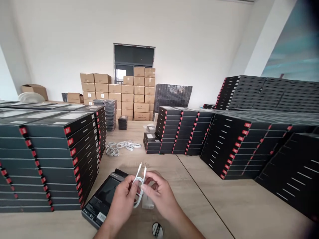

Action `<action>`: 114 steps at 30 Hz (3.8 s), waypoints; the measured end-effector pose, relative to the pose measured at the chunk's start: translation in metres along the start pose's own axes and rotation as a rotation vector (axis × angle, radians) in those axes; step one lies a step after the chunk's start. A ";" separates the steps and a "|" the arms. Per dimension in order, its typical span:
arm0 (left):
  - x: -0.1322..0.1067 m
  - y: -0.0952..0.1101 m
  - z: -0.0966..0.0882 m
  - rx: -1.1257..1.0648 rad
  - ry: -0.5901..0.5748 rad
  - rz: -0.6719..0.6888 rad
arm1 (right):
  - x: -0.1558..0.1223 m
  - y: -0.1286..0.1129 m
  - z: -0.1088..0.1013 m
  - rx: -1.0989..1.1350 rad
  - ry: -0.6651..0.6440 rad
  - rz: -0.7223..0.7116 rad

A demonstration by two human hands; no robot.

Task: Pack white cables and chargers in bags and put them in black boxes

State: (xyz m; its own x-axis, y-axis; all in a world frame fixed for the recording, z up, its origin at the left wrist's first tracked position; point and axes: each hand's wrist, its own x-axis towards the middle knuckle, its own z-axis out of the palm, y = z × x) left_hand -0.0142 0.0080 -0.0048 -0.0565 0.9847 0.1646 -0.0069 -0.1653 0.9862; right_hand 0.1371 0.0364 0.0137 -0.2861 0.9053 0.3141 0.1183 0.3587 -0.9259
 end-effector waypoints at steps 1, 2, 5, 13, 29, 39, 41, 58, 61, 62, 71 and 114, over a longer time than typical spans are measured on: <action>-0.002 0.001 0.002 -0.036 -0.036 -0.018 | 0.000 -0.001 0.001 0.039 -0.002 0.012; -0.003 0.002 0.003 -0.098 -0.071 -0.057 | -0.001 -0.003 0.002 0.077 0.010 0.026; -0.009 0.004 0.007 -0.337 -0.198 -0.241 | -0.002 -0.005 0.005 0.153 0.085 0.053; -0.012 0.007 0.004 -0.422 -0.395 -0.283 | -0.002 -0.003 0.003 0.125 0.222 -0.013; -0.010 0.010 0.001 -0.657 -0.253 -0.383 | 0.006 0.007 -0.008 0.184 0.247 0.016; -0.010 -0.002 0.001 -0.595 -0.259 -0.393 | 0.008 0.007 -0.032 -0.723 0.076 -0.493; -0.011 0.000 0.000 -0.542 -0.267 -0.397 | 0.008 0.005 -0.033 -0.830 0.082 -0.543; -0.010 -0.002 0.000 0.219 -0.174 -0.060 | -0.013 -0.026 -0.008 -0.553 0.091 -0.111; -0.013 0.001 0.003 0.340 -0.171 0.013 | -0.012 -0.027 -0.008 -0.240 0.053 0.048; -0.013 0.002 0.003 0.365 -0.167 0.020 | -0.012 -0.027 -0.007 -0.167 0.046 0.075; -0.012 -0.005 0.001 0.334 -0.142 0.031 | -0.006 -0.013 -0.001 0.156 -0.017 0.223; -0.015 -0.020 0.014 0.560 -0.113 -0.151 | 0.013 0.009 -0.030 0.801 0.489 0.211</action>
State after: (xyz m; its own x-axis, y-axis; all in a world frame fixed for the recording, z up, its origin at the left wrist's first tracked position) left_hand 0.0008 -0.0028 -0.0265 0.0112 0.9999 -0.0078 0.5235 0.0008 0.8520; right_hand 0.1631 0.0585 0.0157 0.1166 0.9931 0.0097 -0.6143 0.0798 -0.7850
